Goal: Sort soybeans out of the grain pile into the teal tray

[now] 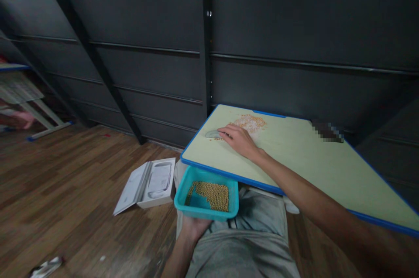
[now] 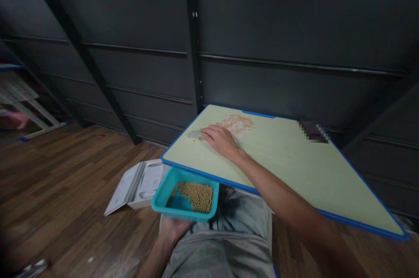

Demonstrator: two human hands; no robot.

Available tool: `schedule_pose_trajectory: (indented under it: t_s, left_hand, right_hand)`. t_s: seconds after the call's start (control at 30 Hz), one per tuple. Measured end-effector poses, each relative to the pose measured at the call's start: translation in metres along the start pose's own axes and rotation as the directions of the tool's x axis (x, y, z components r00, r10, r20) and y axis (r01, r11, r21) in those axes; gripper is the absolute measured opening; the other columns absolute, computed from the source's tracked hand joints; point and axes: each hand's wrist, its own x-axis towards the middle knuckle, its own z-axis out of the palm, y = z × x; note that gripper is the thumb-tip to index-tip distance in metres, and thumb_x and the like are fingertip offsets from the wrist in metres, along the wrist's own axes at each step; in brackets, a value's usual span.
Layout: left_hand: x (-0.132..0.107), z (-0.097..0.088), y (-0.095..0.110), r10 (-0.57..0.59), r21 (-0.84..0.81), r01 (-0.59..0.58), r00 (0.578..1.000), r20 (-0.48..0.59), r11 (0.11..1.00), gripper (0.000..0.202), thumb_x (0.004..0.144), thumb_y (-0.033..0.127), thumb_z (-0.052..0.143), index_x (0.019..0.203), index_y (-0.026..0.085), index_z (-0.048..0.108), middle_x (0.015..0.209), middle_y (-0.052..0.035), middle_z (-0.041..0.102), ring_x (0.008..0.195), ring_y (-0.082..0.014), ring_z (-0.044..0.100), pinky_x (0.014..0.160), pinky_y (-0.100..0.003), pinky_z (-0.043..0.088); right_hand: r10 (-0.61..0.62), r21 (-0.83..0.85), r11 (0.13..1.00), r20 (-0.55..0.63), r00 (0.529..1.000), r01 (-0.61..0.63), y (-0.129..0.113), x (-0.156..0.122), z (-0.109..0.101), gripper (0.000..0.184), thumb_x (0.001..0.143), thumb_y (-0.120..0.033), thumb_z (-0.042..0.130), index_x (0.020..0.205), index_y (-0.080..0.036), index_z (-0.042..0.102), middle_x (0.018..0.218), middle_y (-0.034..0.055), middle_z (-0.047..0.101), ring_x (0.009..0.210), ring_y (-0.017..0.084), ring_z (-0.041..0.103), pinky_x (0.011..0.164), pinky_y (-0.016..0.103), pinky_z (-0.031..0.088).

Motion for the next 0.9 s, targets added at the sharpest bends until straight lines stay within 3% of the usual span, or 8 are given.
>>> schedule_pose_trajectory:
  t_s: [0.17,0.37,0.63,0.9]
  left_hand:
    - [-0.001,0.0,-0.001,0.036,0.037,-0.036,0.999,0.0,0.999,0.059,0.103,0.055,0.04,0.14,0.018,0.067,0.132,-0.0186,0.077,0.133,-0.0373,0.065,0.117,-0.066,0.042]
    - [-0.002,0.007,0.006,0.013,0.036,-0.013,1.0,0.004,0.999,0.054,0.103,0.053,0.039,0.139,0.024,0.068,0.133,-0.0154,0.077,0.129,-0.0358,0.068,0.119,-0.068,0.039]
    - [-0.005,0.017,0.033,-0.063,0.042,0.06,0.995,0.075,0.997,0.065,0.103,0.057,0.037,0.153,0.02,0.054,0.146,-0.021,0.067,0.14,-0.0402,0.059,0.12,-0.072,0.035]
    - [-0.011,0.027,0.055,-0.004,0.129,0.001,1.0,0.017,0.992,0.056,0.104,0.053,0.039,0.141,0.02,0.066,0.135,-0.0174,0.075,0.129,-0.0367,0.068,0.118,-0.067,0.041]
  right_hand:
    - [-0.037,0.014,0.999,0.02,0.999,0.036,-0.006,0.001,0.001,0.025,0.108,-0.025,0.057,0.122,-0.021,0.077,0.115,0.0088,0.078,0.107,0.023,0.07,0.097,0.038,0.053]
    - [-0.107,0.037,0.994,0.051,0.993,0.105,-0.013,-0.003,0.001,0.025,0.108,-0.027,0.057,0.123,-0.023,0.076,0.117,0.0077,0.078,0.108,0.022,0.07,0.097,0.038,0.053]
    - [-0.182,0.073,0.981,0.073,0.981,0.177,-0.021,-0.003,0.004,0.025,0.109,-0.028,0.056,0.124,-0.025,0.075,0.118,0.0071,0.078,0.109,0.022,0.071,0.098,0.039,0.054]
    - [-0.192,0.102,0.977,0.037,0.981,0.187,-0.027,0.001,0.005,0.026,0.108,-0.027,0.056,0.123,-0.022,0.076,0.116,0.008,0.079,0.107,0.021,0.072,0.097,0.037,0.054]
